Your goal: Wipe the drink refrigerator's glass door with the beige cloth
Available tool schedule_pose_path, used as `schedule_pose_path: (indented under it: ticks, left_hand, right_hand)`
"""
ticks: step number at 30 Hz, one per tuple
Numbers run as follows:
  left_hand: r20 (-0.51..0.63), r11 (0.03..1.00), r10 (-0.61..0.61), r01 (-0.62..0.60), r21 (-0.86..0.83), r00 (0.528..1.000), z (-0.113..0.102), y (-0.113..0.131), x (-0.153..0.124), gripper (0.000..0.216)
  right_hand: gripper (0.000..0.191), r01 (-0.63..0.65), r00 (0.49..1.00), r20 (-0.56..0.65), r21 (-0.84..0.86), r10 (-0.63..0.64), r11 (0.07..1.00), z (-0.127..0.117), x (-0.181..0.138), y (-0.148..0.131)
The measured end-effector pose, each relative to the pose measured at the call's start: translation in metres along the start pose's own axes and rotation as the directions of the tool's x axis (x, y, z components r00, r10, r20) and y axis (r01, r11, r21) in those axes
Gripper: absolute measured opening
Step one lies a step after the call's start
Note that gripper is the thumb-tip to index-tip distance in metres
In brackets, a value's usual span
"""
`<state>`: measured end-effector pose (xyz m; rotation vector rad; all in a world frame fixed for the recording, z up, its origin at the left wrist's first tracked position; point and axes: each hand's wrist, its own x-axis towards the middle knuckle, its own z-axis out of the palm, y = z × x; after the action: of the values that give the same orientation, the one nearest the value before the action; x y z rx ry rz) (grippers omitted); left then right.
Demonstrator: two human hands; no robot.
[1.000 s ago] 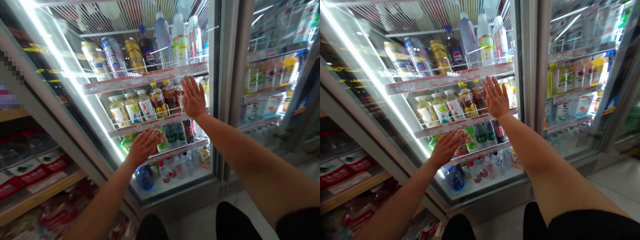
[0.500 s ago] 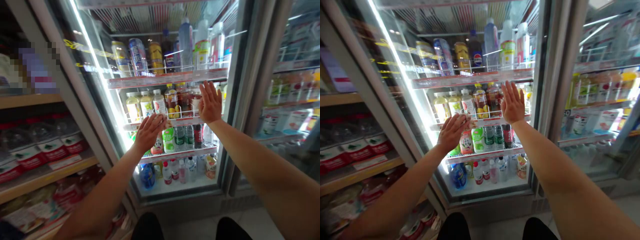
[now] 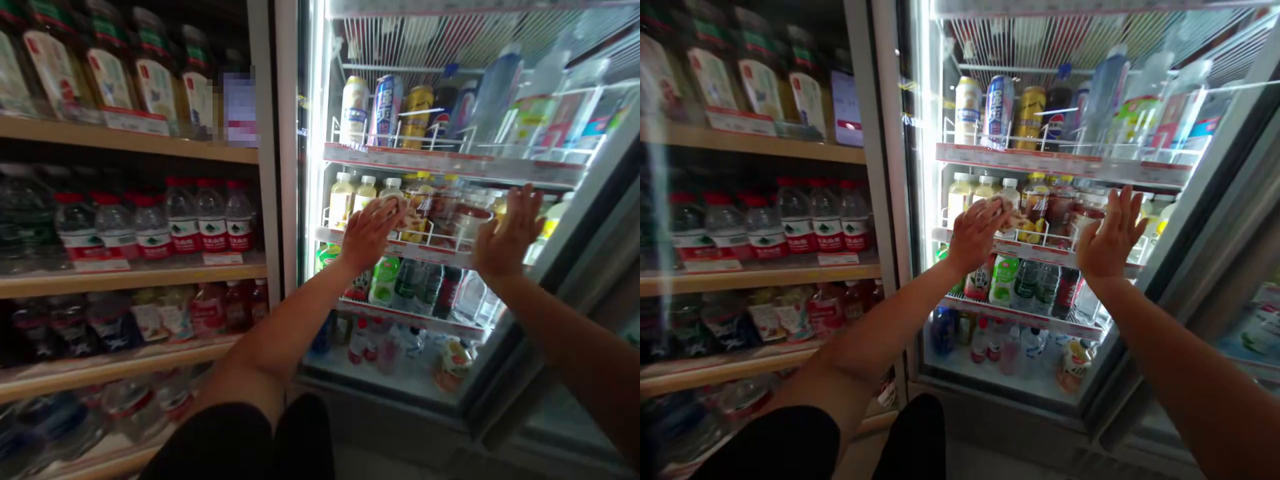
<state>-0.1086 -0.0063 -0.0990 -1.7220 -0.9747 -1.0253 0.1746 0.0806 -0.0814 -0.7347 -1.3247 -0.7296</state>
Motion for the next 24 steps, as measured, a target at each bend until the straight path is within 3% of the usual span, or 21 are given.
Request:
schedule_pose_path:
  ticks: [2, 4, 6, 9, 12, 14, 15, 18, 21, 24]
  left_hand:
    - [-0.03, 0.996, -0.088, 0.087, -0.029, 0.996, 0.002, 0.006, 0.003, 0.056]
    - [-0.056, 0.988, -0.126, 0.121, -0.095, 0.99, 0.007, 0.015, 0.005, 0.059]
    - [-0.078, 0.974, -0.143, 0.126, -0.188, 0.987, 0.01, 0.022, 0.004, 0.065]
    - [-0.081, 0.946, -0.15, 0.119, -0.301, 0.985, 0.005, 0.02, -0.005, 0.075]
    - [-0.048, 0.963, 0.003, -0.016, -0.269, 0.999, -0.012, -0.001, -0.024, 0.082]
    - [-0.029, 0.975, 0.14, -0.142, -0.171, 0.99, -0.024, -0.021, -0.036, 0.081]
    - [-0.031, 0.982, 0.151, -0.154, -0.111, 0.988, -0.029, -0.031, -0.04, 0.077]
    - [-0.043, 0.997, 0.04, -0.037, 0.062, 0.998, -0.031, -0.055, -0.047, 0.065]
    - [-0.056, 0.984, -0.028, 0.038, 0.177, 0.998, -0.023, -0.063, -0.046, 0.061]
    - [-0.067, 0.979, -0.032, 0.045, 0.199, 0.997, -0.016, -0.062, -0.046, 0.063]
  right_hand:
    - [0.073, 0.117, 0.991, 0.064, 0.031, -0.119, 0.993, -0.007, -0.006, -0.026]
    - [0.077, 0.344, 0.885, 0.265, 0.181, -0.383, 0.921, -0.014, -0.014, -0.057]
    - [0.084, 0.484, 0.758, 0.317, 0.314, -0.57, 0.817, -0.017, -0.022, -0.086]
    - [0.09, 0.507, 0.673, 0.378, 0.389, -0.636, 0.769, -0.012, -0.029, -0.114]
    - [0.074, 0.507, 0.674, 0.405, 0.354, -0.618, 0.786, -0.003, -0.033, -0.122]
    - [0.055, 0.539, 0.682, 0.378, 0.319, -0.627, 0.779, 0.001, -0.038, -0.122]
    - [0.045, 0.56, 0.681, 0.356, 0.31, -0.639, 0.769, 0.002, -0.041, -0.121]
    - [0.024, 0.642, 0.63, 0.293, 0.323, -0.719, 0.695, 0.005, -0.042, -0.12]
    - [0.017, 0.703, 0.576, 0.261, 0.325, -0.775, 0.632, 0.008, -0.028, -0.121]
    - [0.019, 0.649, 0.65, 0.292, 0.269, -0.702, 0.712, 0.009, -0.013, -0.121]
